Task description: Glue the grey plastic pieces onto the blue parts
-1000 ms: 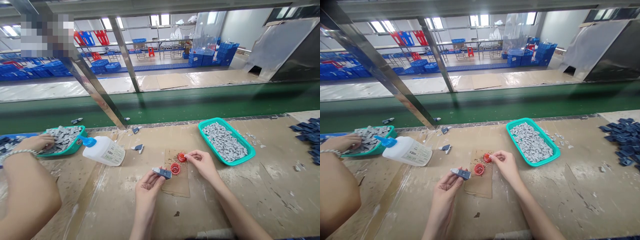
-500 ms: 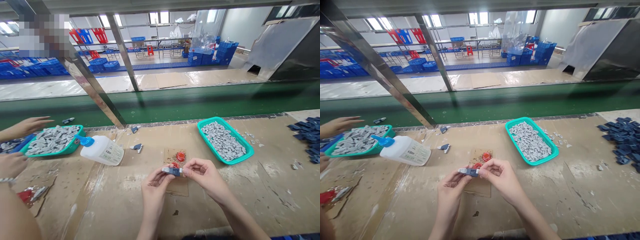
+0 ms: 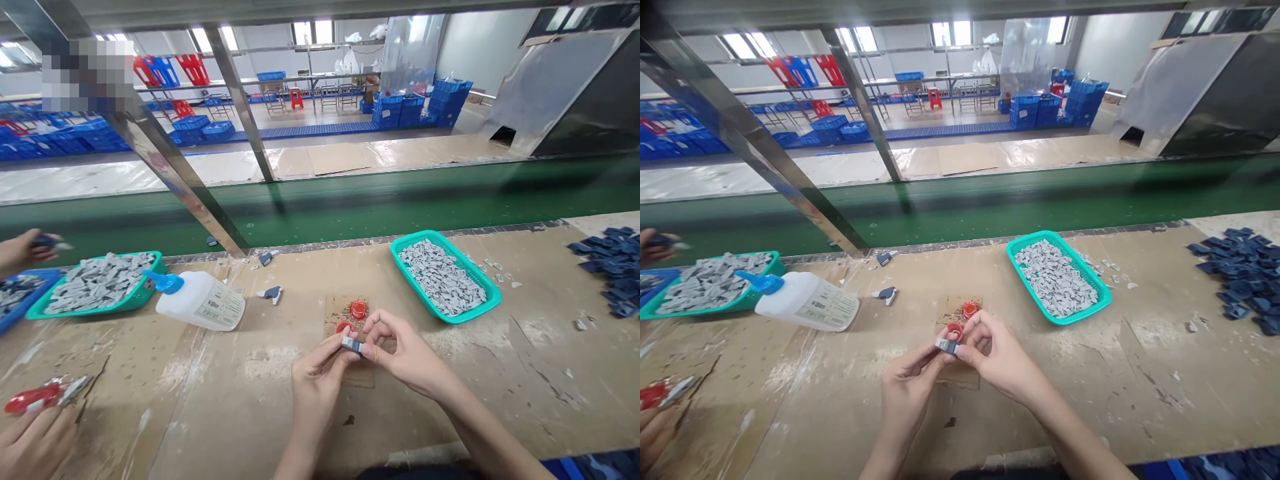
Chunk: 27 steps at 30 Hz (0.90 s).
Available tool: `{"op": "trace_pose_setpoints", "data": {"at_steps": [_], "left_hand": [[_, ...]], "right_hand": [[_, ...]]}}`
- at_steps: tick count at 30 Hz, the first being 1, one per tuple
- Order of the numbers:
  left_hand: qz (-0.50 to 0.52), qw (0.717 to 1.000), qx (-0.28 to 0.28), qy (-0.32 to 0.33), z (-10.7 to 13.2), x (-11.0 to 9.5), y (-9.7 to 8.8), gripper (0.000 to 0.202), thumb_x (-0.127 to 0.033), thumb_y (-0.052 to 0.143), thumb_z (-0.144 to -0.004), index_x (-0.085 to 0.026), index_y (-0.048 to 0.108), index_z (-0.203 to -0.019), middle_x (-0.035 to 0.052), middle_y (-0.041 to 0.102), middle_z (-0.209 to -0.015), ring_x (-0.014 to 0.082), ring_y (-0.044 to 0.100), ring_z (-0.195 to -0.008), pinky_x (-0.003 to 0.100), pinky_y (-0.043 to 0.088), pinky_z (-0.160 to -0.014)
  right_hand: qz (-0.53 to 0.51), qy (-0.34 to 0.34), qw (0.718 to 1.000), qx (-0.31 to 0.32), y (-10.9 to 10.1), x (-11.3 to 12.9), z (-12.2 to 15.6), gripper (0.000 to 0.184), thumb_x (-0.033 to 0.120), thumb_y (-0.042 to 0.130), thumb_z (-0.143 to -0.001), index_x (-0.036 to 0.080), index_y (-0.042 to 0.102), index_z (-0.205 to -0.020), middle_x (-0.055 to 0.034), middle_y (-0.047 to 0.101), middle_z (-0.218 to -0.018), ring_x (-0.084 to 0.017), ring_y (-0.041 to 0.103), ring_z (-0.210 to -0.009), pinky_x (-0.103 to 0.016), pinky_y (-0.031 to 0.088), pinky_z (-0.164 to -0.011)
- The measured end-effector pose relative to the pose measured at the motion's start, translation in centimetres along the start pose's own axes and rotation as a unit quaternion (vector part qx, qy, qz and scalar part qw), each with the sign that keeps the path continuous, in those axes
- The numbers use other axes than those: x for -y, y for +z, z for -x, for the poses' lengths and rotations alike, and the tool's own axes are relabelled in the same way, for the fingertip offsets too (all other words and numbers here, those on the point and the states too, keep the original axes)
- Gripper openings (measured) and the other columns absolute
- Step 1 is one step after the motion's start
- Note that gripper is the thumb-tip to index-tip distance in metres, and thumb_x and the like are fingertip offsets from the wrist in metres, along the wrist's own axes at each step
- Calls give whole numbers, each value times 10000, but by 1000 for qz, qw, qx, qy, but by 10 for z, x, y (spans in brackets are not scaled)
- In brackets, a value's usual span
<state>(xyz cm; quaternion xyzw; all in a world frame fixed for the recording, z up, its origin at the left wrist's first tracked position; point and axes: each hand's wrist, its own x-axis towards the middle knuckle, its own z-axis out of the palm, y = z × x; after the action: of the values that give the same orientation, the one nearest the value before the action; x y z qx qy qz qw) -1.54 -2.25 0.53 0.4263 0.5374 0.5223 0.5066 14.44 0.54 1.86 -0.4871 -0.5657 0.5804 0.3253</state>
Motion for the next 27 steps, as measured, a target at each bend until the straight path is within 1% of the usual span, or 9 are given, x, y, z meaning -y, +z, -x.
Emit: {"op": "trace_pose_setpoints", "data": {"at_steps": [2,6,11,14,16,18,21,24,27], "left_hand": [[-10,1000,13,-2,-2,-1,-1,243,-211,751,-639,-229,755,-882,68,710,-981,303,629,-1008,397,461,-955],[24,995,72,-61,-10,-4,-1,304,-226,770,-611,-191,748,-912,83,709,-982,306,649,-955,402,489,-917],[53,990,115,-61,-22,-11,6,418,-233,747,-659,-177,687,-1069,95,674,-1094,278,611,-1042,371,484,-918],[23,989,143,-35,-30,-14,10,450,-286,678,-742,-185,621,-1176,107,640,-1163,260,570,-1104,348,450,-939],[-46,989,139,11,-44,-12,9,449,-329,589,-813,-183,568,-1237,109,642,-1138,243,567,-1097,336,430,-942],[-173,975,113,85,-71,-7,4,433,-341,474,-876,-178,523,-1275,116,637,-1111,234,570,-1072,342,417,-937],[-358,914,54,181,-139,-2,-6,453,-274,390,-902,-134,451,-1329,173,576,-1182,265,522,-1123,407,355,-987],[-427,879,42,211,-216,-3,-10,513,-217,508,-845,-54,427,-1324,236,517,-1222,325,434,-1199,487,284,-1024],[-491,841,62,218,-273,-6,-7,462,-281,564,-838,-121,479,-1264,162,511,-1243,293,460,-1173,525,331,-989]], "right_hand": [[3,-17,1000,22,-3,-3,-2,217,367,632,-782,187,533,-852,-4,631,-745,-153,578,-741,-249,424,-697],[-37,-8,998,59,-9,-3,-4,246,398,644,-772,169,554,-789,-28,641,-762,-162,581,-758,-241,426,-672],[-102,11,995,7,-9,4,-6,280,421,645,-771,150,606,-711,-40,676,-749,-149,600,-719,-227,430,-660],[-103,7,994,-22,-13,9,-4,309,461,554,-834,170,660,-824,-37,686,-760,-145,608,-718,-200,416,-577],[-89,-4,995,-53,-18,11,-1,324,477,513,-855,192,662,-902,-42,694,-825,-154,617,-759,-197,423,-559],[-68,-12,993,-99,-25,9,3,317,486,533,-839,200,655,-903,-46,693,-864,-166,624,-790,-210,458,-601],[-45,-17,985,-164,-37,-10,12,311,498,584,-795,206,652,-877,-55,684,-889,-193,632,-844,-252,502,-734],[-49,-4,978,-201,-45,-44,25,329,512,607,-768,215,656,-901,-72,675,-926,-212,637,-875,-276,522,-790],[-54,14,970,-236,-50,-73,38,347,516,636,-732,209,675,-890,-82,683,-875,-215,651,-816,-269,550,-742]]}}
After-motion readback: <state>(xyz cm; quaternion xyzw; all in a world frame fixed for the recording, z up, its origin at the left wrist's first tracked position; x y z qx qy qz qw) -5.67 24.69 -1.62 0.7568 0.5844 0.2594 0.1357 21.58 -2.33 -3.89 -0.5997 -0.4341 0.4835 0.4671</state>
